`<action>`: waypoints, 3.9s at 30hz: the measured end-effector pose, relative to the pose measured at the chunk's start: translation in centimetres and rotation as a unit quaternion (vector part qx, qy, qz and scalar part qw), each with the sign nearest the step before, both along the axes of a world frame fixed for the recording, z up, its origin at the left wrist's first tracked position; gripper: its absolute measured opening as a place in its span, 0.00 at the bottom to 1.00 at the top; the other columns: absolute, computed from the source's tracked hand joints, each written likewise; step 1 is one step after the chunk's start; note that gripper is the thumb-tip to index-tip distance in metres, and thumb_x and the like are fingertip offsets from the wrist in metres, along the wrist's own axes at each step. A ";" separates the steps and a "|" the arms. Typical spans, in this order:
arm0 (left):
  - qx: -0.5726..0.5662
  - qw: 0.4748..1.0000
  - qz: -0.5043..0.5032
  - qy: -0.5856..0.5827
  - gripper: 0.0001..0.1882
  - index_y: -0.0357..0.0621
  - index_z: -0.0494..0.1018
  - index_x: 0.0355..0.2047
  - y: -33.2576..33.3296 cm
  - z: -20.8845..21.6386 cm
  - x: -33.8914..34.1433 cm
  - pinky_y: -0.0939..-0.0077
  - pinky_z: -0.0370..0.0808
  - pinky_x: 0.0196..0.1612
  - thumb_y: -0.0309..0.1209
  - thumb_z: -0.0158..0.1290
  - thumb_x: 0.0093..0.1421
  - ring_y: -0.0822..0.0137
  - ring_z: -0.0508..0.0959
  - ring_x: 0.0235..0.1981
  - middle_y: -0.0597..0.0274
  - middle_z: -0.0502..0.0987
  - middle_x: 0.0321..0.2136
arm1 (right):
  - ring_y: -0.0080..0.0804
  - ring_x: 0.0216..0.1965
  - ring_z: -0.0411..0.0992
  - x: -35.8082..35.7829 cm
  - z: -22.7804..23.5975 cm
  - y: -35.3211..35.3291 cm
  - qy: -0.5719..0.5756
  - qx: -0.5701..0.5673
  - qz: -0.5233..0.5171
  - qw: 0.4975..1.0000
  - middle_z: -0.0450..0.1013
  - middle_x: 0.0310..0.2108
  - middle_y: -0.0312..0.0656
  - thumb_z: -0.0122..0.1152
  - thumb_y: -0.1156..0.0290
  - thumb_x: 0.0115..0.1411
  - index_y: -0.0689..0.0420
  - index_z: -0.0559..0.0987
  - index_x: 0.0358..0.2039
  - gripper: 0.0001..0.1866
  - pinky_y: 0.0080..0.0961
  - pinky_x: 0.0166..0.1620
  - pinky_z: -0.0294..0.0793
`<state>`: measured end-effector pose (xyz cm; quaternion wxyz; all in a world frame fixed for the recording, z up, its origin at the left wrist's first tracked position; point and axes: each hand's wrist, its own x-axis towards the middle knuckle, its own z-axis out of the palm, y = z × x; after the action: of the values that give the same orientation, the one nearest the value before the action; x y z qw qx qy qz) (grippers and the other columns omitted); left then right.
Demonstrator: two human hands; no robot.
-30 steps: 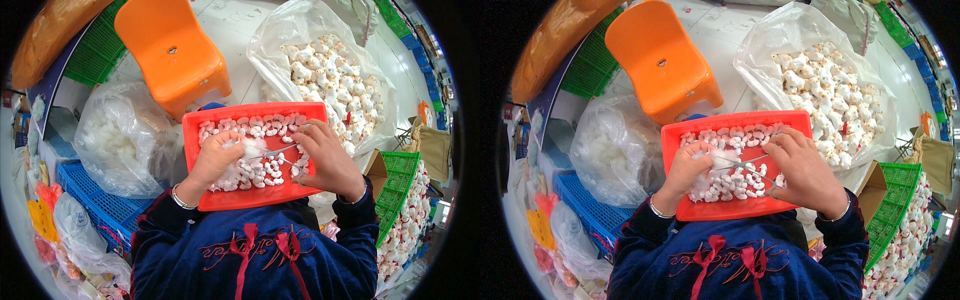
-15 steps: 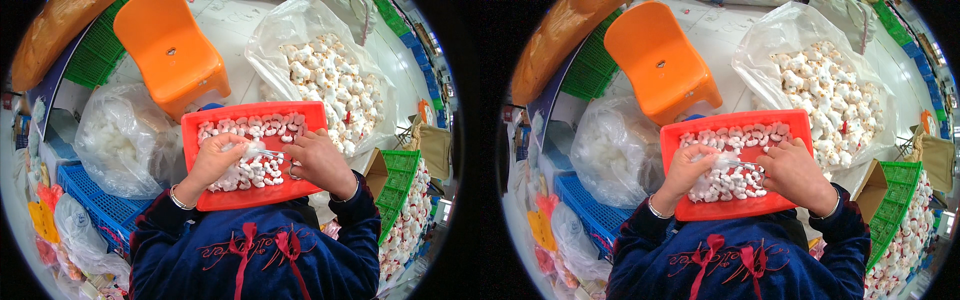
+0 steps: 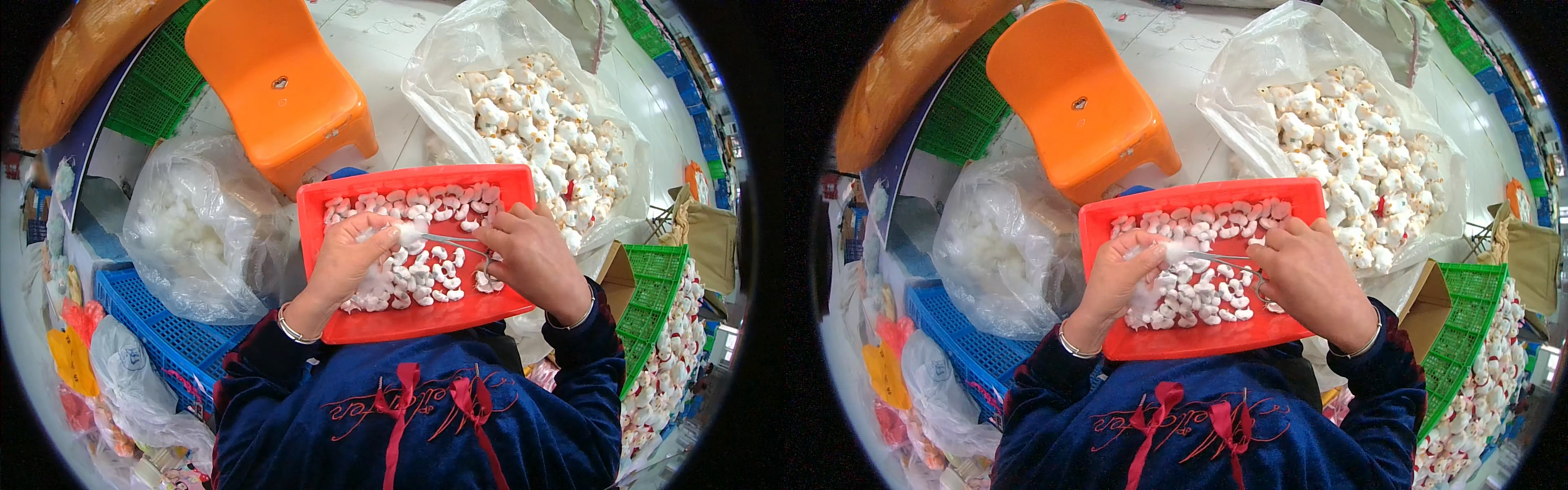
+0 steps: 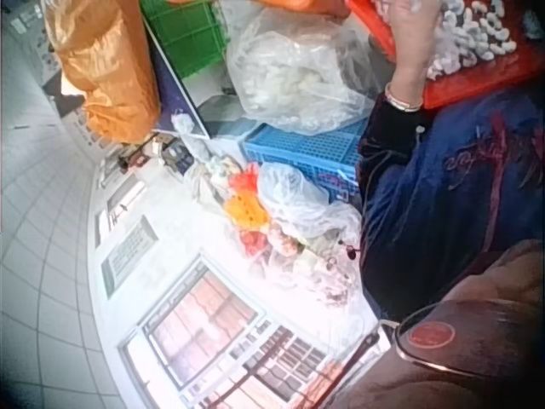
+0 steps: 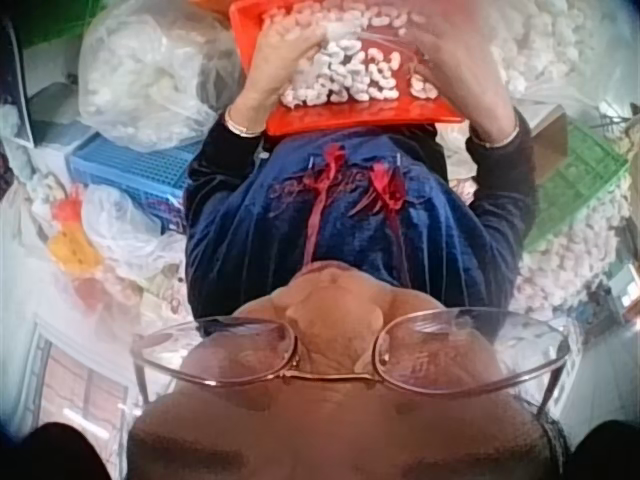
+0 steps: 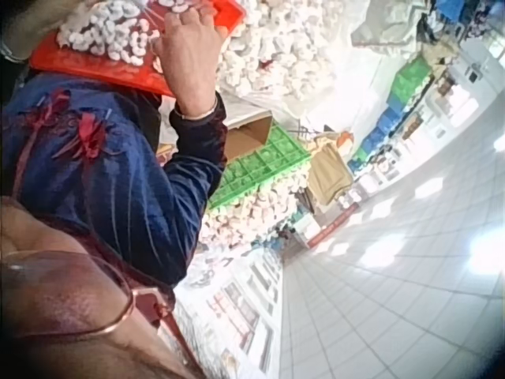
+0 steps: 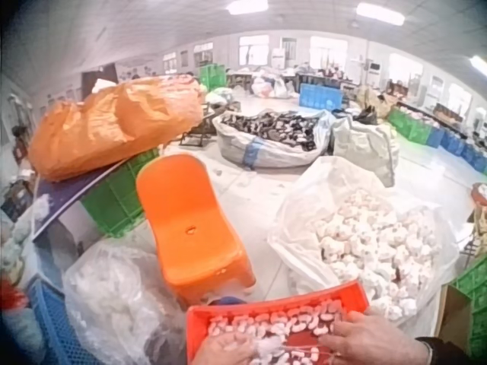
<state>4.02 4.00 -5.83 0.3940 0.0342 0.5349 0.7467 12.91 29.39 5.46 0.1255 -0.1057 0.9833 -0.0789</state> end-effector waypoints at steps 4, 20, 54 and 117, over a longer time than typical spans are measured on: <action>-0.038 0.998 -0.021 0.052 0.08 0.38 0.80 0.44 0.2 -0.4 0.4 0.86 0.72 0.34 0.29 0.58 0.68 0.84 0.75 0.30 0.68 0.82 0.33 | 0.39 0.44 0.73 -0.7 -0.6 -0.6 -0.016 -0.016 0.039 0.999 0.75 0.35 0.37 0.72 0.63 0.50 0.52 0.81 0.37 0.15 0.38 0.47 0.67; -0.125 0.969 -0.003 0.215 0.08 0.38 0.80 0.44 -0.2 1.7 1.2 0.83 0.74 0.40 0.25 0.59 0.65 0.82 0.76 0.37 0.71 0.81 0.35 | 0.44 0.53 0.69 0.2 -0.6 0.1 -0.003 -0.082 -0.034 0.996 0.74 0.43 0.40 0.77 0.62 0.44 0.53 0.82 0.47 0.28 0.41 0.54 0.67; 0.005 0.998 0.016 -0.065 0.14 0.35 0.78 0.50 -0.6 0.6 0.2 0.85 0.72 0.33 0.28 0.59 0.67 0.79 0.74 0.28 0.62 0.80 0.33 | 0.38 0.42 0.74 0.4 -0.7 -0.3 0.015 -0.054 0.007 0.998 0.77 0.34 0.36 0.73 0.64 0.49 0.50 0.83 0.39 0.16 0.39 0.42 0.65; -0.020 0.996 -0.014 0.083 0.06 0.37 0.79 0.42 -1.3 0.8 0.6 0.84 0.72 0.31 0.25 0.58 0.67 0.80 0.75 0.26 0.68 0.79 0.29 | 0.40 0.42 0.73 0.3 -2.6 -1.2 -0.014 -0.099 0.032 0.994 0.74 0.33 0.37 0.73 0.65 0.50 0.51 0.82 0.45 0.20 0.39 0.46 0.67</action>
<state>4.63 2.67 -5.08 0.3590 0.0953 0.5800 0.7250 13.20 28.20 2.87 0.1310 -0.1483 0.9648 -0.1731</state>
